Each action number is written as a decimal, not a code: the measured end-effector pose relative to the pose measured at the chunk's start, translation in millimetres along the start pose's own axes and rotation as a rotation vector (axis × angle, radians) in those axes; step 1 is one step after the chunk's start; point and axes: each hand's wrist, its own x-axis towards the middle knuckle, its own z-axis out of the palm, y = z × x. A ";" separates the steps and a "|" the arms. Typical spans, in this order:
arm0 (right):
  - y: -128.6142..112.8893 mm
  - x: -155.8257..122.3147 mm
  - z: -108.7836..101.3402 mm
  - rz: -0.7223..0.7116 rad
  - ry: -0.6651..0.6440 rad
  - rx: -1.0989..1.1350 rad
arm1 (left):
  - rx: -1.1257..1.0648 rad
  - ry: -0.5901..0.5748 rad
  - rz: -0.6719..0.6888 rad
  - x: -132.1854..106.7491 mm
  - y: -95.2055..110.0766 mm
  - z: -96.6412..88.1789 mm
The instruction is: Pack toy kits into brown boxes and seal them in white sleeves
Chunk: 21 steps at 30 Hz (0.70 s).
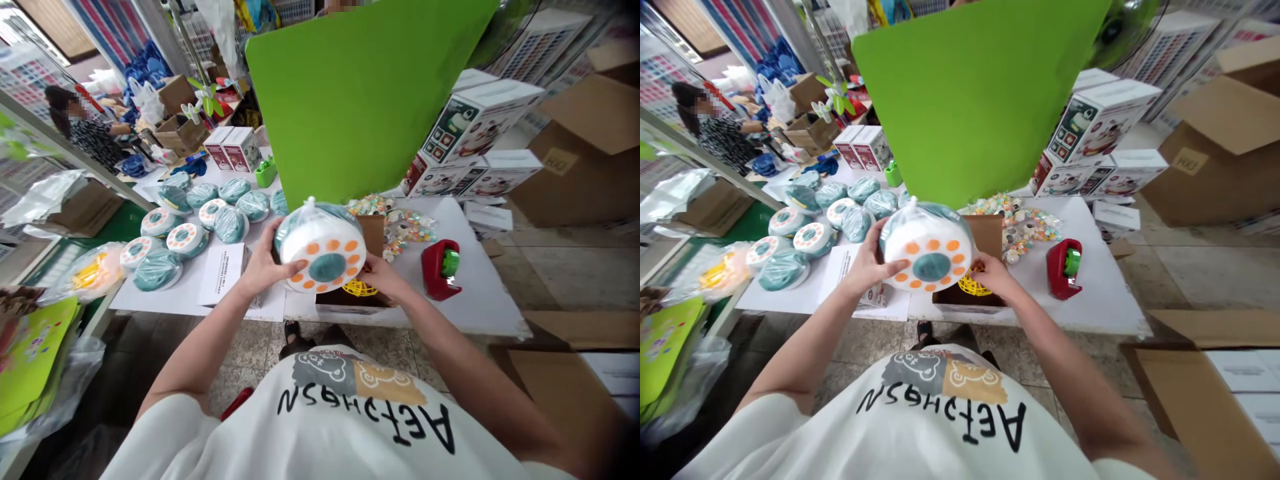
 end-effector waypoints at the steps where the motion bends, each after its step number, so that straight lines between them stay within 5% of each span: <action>1: -0.4 -15.1 -15.4 -0.015 0.065 0.099 | 0.071 -0.040 0.052 4.7 4.2 9.3; 7: 24.8 -94.2 -102.4 0.039 0.571 0.690 | 0.363 -0.320 0.215 23.1 11.3 74.6; 12: 61.6 -93.2 -113.1 0.163 0.760 0.872 | 0.712 -0.512 0.259 21.3 -6.9 124.3; 15: 70.9 -82.7 -112.4 0.050 0.955 0.957 | 0.832 -0.571 0.244 19.2 -18.4 139.2; 18: 77.4 -75.4 -119.6 -0.147 1.108 0.852 | 0.898 -0.615 0.199 17.7 -29.4 148.5; 21: 92.8 -62.5 -118.0 -0.064 0.926 0.381 | 0.918 -0.663 0.173 17.0 -43.3 159.3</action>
